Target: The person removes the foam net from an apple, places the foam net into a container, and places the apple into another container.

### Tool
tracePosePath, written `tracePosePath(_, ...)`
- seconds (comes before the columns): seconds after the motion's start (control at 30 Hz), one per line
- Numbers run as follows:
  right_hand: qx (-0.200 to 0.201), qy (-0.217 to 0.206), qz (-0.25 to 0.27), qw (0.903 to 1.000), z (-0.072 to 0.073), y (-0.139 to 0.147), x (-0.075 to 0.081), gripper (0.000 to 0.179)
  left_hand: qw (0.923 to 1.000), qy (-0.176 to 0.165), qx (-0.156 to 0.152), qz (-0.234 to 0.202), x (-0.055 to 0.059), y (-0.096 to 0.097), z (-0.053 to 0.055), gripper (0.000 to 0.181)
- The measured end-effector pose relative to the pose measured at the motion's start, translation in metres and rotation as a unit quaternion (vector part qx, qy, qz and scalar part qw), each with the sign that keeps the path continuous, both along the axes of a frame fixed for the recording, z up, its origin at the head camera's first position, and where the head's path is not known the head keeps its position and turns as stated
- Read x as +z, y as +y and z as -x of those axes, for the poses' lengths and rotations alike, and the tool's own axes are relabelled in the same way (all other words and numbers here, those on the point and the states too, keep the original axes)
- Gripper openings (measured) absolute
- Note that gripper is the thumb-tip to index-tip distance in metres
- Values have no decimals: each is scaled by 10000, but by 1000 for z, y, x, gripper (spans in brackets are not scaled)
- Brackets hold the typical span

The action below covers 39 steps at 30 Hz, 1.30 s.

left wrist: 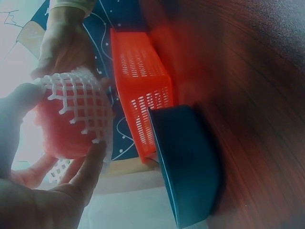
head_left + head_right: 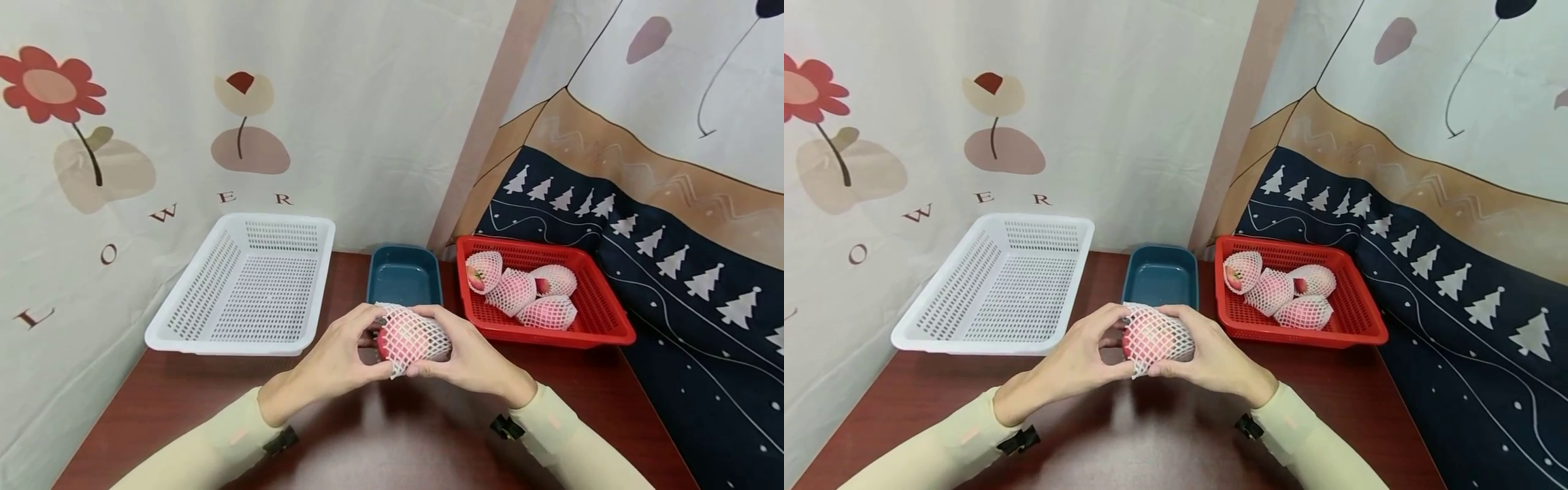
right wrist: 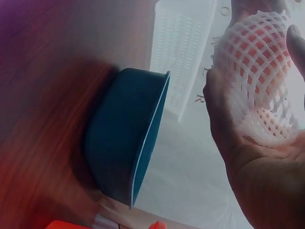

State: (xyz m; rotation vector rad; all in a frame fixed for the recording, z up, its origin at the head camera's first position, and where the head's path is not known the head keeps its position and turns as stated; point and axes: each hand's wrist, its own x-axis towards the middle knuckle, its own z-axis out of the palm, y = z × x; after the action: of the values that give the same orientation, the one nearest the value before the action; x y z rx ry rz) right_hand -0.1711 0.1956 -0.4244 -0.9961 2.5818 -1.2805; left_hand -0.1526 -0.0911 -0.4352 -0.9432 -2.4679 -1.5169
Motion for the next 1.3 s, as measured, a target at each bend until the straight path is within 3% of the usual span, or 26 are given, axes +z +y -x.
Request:
tracePosePath(0.23,29,360,-270,9990,2,2,5,87,9998,192,45,94,2,-2,1,74)
tracePosePath(0.6,141,205,-310,9992,1,0,11,81,9993,147,254,221,1,-5,-2,75)
tracePosePath(1.0,340,1242,-446,9907,12,3,25,59,9986,265,406,221,0,-10,1,75)
tracePosePath(1.3,374,1371,-436,9889,15,0,36,42,9986,171,440,234,2,-14,1,77)
